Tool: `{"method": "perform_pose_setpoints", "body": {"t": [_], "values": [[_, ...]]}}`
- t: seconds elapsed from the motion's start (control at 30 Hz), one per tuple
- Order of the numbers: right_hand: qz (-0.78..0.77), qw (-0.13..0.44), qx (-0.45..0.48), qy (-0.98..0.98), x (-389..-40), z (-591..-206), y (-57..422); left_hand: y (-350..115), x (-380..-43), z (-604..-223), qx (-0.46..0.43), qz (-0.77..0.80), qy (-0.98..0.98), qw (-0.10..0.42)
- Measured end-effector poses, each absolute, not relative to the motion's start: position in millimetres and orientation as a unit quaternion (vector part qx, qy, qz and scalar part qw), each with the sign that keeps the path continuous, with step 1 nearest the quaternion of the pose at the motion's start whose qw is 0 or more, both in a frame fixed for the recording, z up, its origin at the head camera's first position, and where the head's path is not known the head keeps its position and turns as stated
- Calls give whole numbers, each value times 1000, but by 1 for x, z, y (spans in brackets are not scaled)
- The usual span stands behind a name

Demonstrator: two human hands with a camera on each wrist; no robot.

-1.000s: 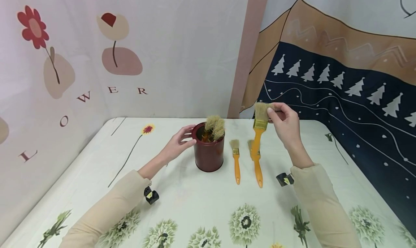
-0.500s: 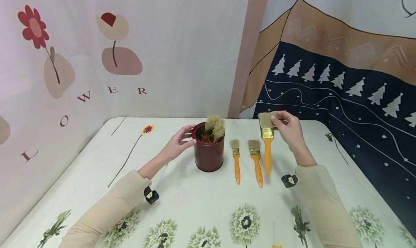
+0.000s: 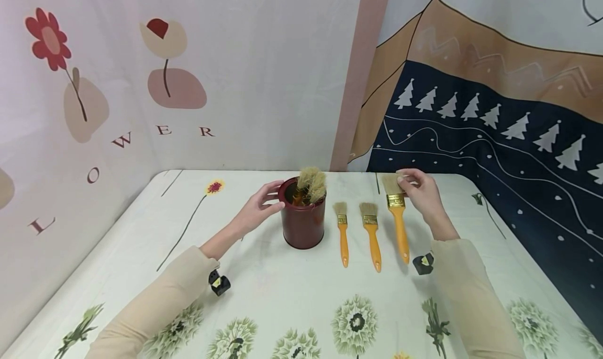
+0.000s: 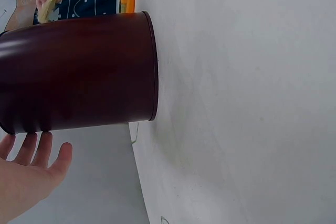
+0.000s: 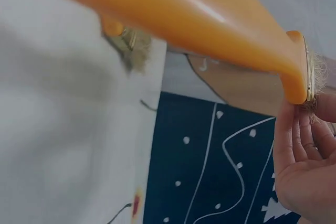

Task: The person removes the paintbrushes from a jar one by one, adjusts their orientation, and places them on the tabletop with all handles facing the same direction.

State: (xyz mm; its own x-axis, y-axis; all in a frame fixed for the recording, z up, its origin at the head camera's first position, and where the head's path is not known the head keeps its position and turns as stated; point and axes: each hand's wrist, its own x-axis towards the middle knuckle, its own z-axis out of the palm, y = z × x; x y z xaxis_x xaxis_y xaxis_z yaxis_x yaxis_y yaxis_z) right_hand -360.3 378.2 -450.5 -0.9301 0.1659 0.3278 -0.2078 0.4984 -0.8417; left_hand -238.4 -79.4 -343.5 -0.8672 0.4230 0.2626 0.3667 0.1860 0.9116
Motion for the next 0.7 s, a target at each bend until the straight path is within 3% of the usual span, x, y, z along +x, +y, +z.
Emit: {"method": "perform_pose_setpoints", "body": {"t": [0.47,0.7], "values": [[538,122,-27,-834,-339,-446,376,-79,-239,-345,265,587,765,19],[509,105,-59,-852,-337,-452,376,-81,-256,-366,256,589,766,15]]}}
